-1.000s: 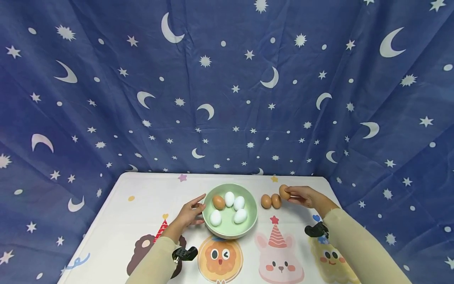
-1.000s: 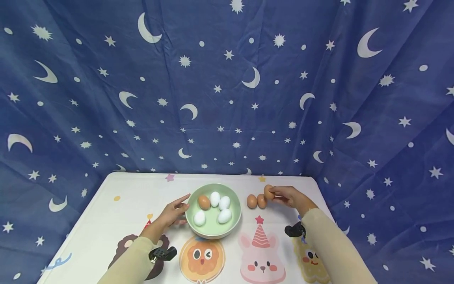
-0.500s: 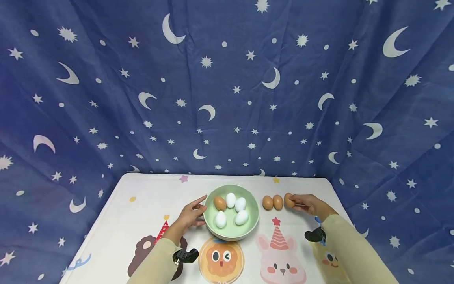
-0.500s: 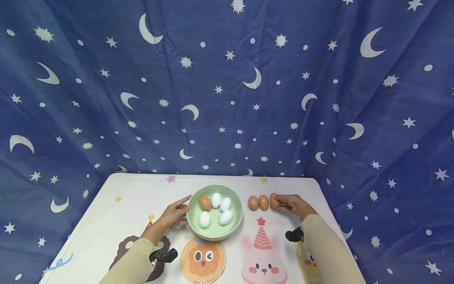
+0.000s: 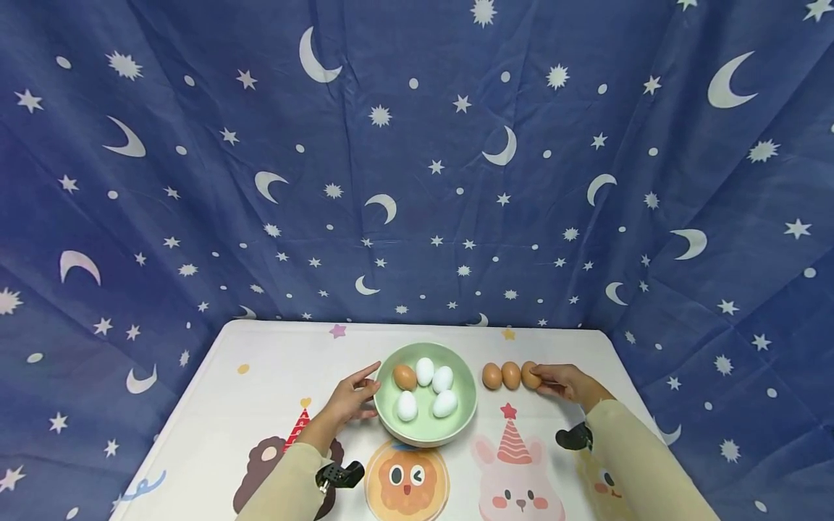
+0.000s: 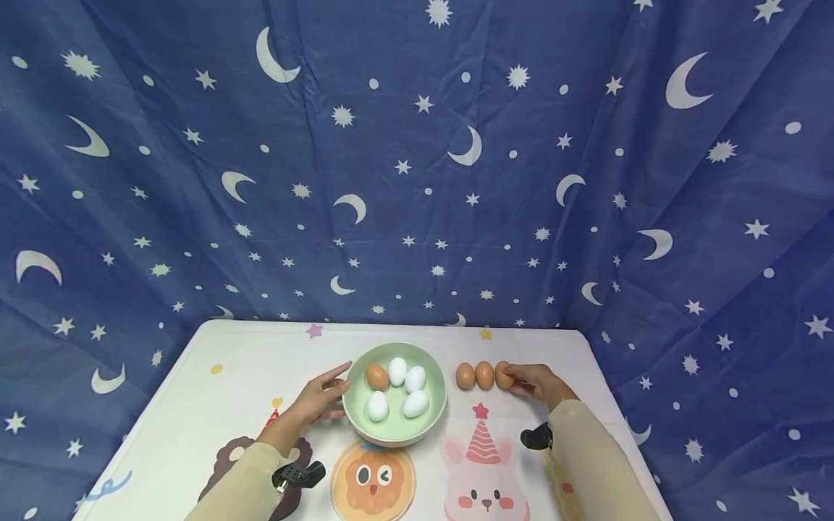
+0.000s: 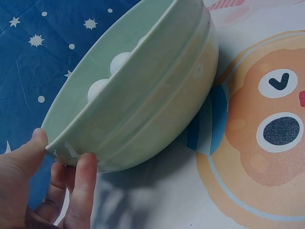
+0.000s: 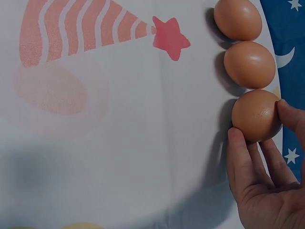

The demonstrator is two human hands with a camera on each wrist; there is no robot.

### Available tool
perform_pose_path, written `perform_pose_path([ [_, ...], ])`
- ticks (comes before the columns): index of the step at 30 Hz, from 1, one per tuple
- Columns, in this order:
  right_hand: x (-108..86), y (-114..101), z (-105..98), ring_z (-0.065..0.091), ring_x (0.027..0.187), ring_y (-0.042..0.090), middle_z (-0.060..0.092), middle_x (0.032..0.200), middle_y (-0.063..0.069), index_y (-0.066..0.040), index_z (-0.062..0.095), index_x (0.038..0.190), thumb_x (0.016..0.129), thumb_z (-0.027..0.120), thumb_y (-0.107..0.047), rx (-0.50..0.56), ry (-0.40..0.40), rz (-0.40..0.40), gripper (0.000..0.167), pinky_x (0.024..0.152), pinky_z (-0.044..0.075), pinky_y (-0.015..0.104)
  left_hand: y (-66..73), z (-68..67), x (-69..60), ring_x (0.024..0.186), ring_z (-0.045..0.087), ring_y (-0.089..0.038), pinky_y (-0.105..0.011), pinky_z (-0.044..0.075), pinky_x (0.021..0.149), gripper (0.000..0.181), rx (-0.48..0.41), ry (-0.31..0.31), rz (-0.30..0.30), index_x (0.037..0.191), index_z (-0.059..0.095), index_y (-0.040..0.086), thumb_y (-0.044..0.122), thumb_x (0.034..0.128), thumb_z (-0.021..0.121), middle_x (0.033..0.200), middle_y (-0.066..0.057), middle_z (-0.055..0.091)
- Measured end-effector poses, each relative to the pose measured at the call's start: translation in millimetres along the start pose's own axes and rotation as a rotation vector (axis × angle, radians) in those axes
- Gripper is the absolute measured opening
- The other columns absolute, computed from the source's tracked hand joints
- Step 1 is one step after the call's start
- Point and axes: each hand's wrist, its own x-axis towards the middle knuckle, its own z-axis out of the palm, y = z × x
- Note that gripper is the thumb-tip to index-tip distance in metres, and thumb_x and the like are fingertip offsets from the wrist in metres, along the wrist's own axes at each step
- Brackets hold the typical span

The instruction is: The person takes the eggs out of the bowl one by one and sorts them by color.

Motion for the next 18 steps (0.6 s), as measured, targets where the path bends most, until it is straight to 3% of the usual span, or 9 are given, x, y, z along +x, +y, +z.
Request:
perform_pose_path([
  [7, 1.0, 2.3, 1.4, 0.068, 0.07, 0.014, 0.068, 0.076, 0.004, 0.012, 0.061, 0.115, 0.087, 0.07, -0.009, -0.006, 0.023, -0.006, 0.035, 0.076, 0.064, 0.027, 0.2, -0.6, 0.6, 0.094, 0.064, -0.022, -0.038, 0.066, 0.068, 0.048, -0.014, -0.008, 0.001, 0.145, 0.051, 0.02, 0.014, 0.0979, 0.062, 0.11, -0.01, 0.051],
  [18, 0.3, 3.0, 3.8, 0.068, 0.068, 0.014, 0.067, 0.074, 0.005, 0.014, 0.059, 0.119, 0.09, 0.07, -0.011, -0.034, 0.062, 0.018, 0.041, 0.076, 0.064, 0.029, 0.5, -0.8, -1.2, 0.092, 0.065, -0.018, -0.039, 0.066, 0.067, 0.05, 0.018, -0.023, 0.009, 0.147, 0.048, 0.018, 0.017, 0.0983, 0.061, 0.112, -0.012, 0.051],
])
